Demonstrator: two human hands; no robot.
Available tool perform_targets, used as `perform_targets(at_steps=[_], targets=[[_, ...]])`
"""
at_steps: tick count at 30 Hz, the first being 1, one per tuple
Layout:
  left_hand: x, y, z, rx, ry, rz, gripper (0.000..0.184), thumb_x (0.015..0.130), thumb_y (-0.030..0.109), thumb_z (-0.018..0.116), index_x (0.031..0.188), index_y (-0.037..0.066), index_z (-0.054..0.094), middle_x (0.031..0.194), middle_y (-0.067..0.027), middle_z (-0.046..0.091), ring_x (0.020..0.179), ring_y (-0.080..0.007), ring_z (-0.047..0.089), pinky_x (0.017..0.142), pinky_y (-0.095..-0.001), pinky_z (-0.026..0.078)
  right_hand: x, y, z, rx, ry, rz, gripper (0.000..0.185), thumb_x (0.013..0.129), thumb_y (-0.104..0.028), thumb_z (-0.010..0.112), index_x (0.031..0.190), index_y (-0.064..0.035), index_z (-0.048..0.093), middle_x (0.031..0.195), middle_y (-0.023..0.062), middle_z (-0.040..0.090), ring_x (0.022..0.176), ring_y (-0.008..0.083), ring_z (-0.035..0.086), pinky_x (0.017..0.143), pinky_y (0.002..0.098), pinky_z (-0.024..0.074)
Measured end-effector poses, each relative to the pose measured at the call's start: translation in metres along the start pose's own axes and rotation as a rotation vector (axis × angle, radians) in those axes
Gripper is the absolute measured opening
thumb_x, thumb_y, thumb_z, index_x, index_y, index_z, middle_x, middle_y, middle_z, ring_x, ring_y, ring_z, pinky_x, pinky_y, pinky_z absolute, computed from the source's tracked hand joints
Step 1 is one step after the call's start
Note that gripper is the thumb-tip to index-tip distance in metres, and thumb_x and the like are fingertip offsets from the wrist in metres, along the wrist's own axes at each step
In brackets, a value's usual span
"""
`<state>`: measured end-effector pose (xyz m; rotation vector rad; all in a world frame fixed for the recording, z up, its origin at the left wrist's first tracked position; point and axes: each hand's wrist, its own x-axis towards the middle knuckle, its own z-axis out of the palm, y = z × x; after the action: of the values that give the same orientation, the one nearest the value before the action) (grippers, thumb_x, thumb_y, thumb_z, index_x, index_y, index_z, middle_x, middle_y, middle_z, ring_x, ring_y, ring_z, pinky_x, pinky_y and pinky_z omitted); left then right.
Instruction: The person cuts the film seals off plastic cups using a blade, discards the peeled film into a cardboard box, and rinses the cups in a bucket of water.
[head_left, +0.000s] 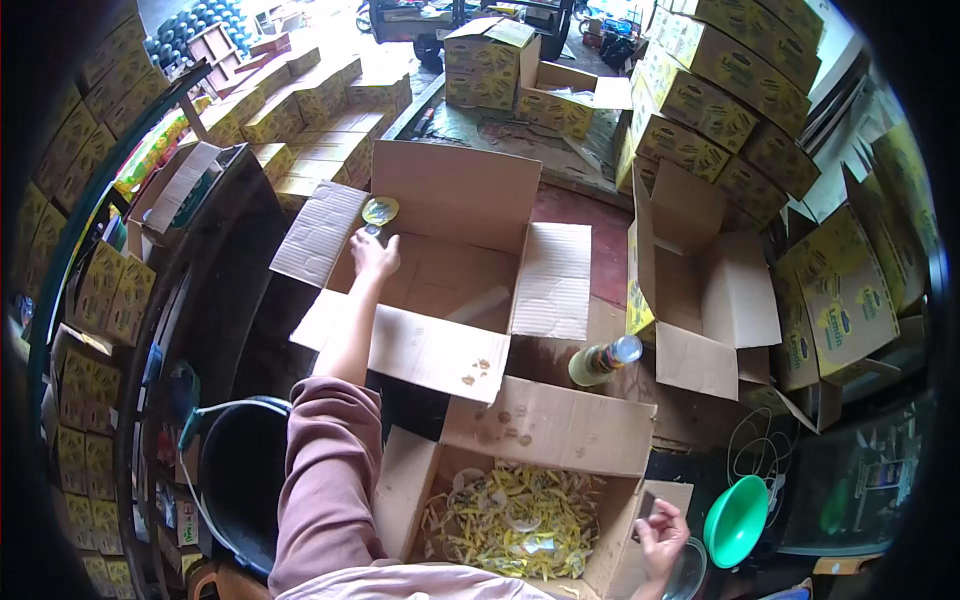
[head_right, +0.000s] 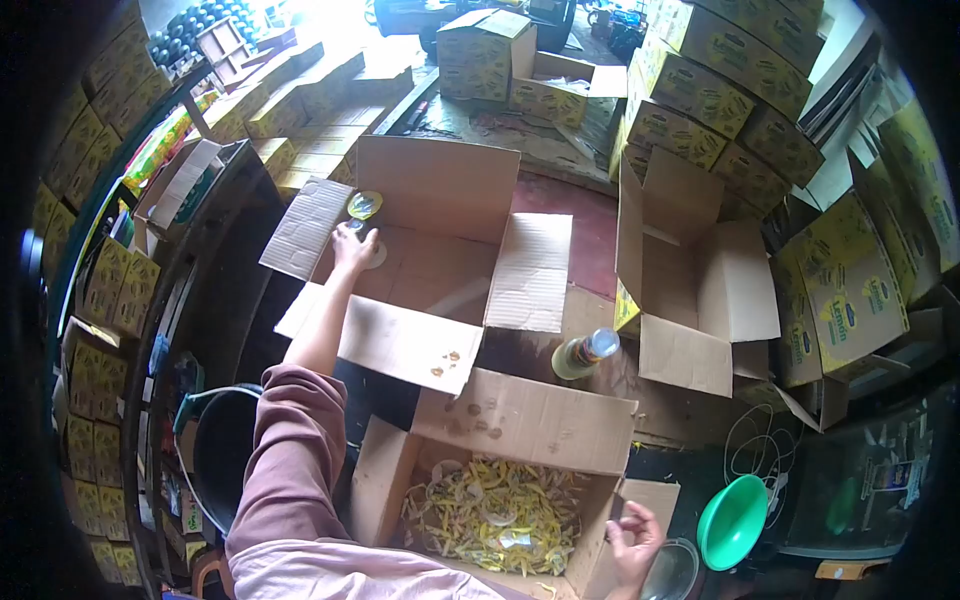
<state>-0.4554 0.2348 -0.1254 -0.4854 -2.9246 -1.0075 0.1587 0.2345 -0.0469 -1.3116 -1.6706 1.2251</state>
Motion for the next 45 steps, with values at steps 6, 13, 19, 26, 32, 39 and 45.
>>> perform_targets(at_steps=[6,13,19,26,32,39,45], targets=[[0.046,-0.039,0.044,0.062,-0.002,0.034,0.086,0.063,0.031,0.075,0.124,-0.002,0.024,0.122,-0.0254,0.037,0.114,-0.035,0.041,0.096,-0.0379,0.036,0.007,0.003,0.032,-0.125,-0.09,0.053,0.036,0.062,0.002,0.069,0.097,-0.0016,0.059,0.066,0.0029,0.058,0.064,0.0093,0.056,0.065,0.0235,0.0451],[0.043,-0.041,0.038,0.147,-0.143,0.112,0.056,0.069,0.018,0.069,0.114,0.007,0.038,0.106,-0.0199,0.046,0.096,-0.0363,0.053,0.083,-0.0422,0.046,0.011,-0.004,0.034,-0.13,-0.128,0.049,0.036,0.062,0.001,0.07,0.097,-0.002,0.059,0.066,0.0049,0.061,0.063,0.0107,0.058,0.064,0.0245,0.0459],[-0.015,-0.007,-0.026,0.086,-0.172,0.349,0.049,0.073,0.019,0.065,0.114,0.005,0.041,0.109,-0.0185,0.048,0.099,-0.0362,0.052,0.083,-0.0425,0.044,-0.008,-0.014,0.027,-0.078,-0.137,-0.042,0.035,0.063,0.0,0.07,0.096,-0.0019,0.06,0.065,0.0046,0.06,0.063,0.0105,0.058,0.064,0.0245,0.0463],[-0.093,0.04,-0.14,-1.059,-0.185,0.009,0.03,0.082,0.025,0.059,0.096,0.003,0.045,0.095,-0.0124,0.056,0.086,-0.0206,0.058,0.074,-0.0337,0.052,-0.059,-0.024,0.007,0.024,-0.115,-0.18,0.034,0.065,0.0,0.07,0.097,-0.0039,0.06,0.066,0.0035,0.059,0.062,0.0095,0.057,0.061,0.0235,0.0465],[-0.207,0.037,-0.214,-1.966,-0.899,-0.022,0.044,0.081,0.013,0.055,0.118,-0.003,0.036,0.112,-0.0157,0.049,0.103,-0.026,0.052,0.091,-0.0357,0.045,-0.096,-0.038,0.007,0.112,-0.189,-0.296,0.031,0.067,0.0,0.07,0.096,-0.0049,0.06,0.065,0.0007,0.056,0.061,0.0073,0.054,0.059,0.0213,0.044],[-0.338,-0.009,-0.264,-1.839,-1.233,0.141,0.058,0.073,0.012,0.057,0.124,0.0,0.031,0.115,-0.0161,0.047,0.108,-0.0276,0.049,0.089,-0.0442,0.044,-0.132,-0.043,0.021,0.207,-0.263,-0.289,0.028,0.07,0.001,0.067,0.096,-0.0025,0.059,0.067,0.0002,0.057,0.062,0.0069,0.055,0.06,0.0215,0.0452],[-0.383,-0.039,-0.296,-1.879,-1.308,0.094,0.064,0.068,0.009,0.057,0.126,0.0,0.032,0.121,-0.0161,0.043,0.113,-0.0299,0.045,0.091,-0.0554,0.038,-0.151,-0.052,0.057,0.277,-0.359,-0.257,0.027,0.072,0.001,0.065,0.098,-0.0022,0.058,0.067,-0.0011,0.056,0.06,0.0049,0.052,0.057,0.0198,0.0424]])
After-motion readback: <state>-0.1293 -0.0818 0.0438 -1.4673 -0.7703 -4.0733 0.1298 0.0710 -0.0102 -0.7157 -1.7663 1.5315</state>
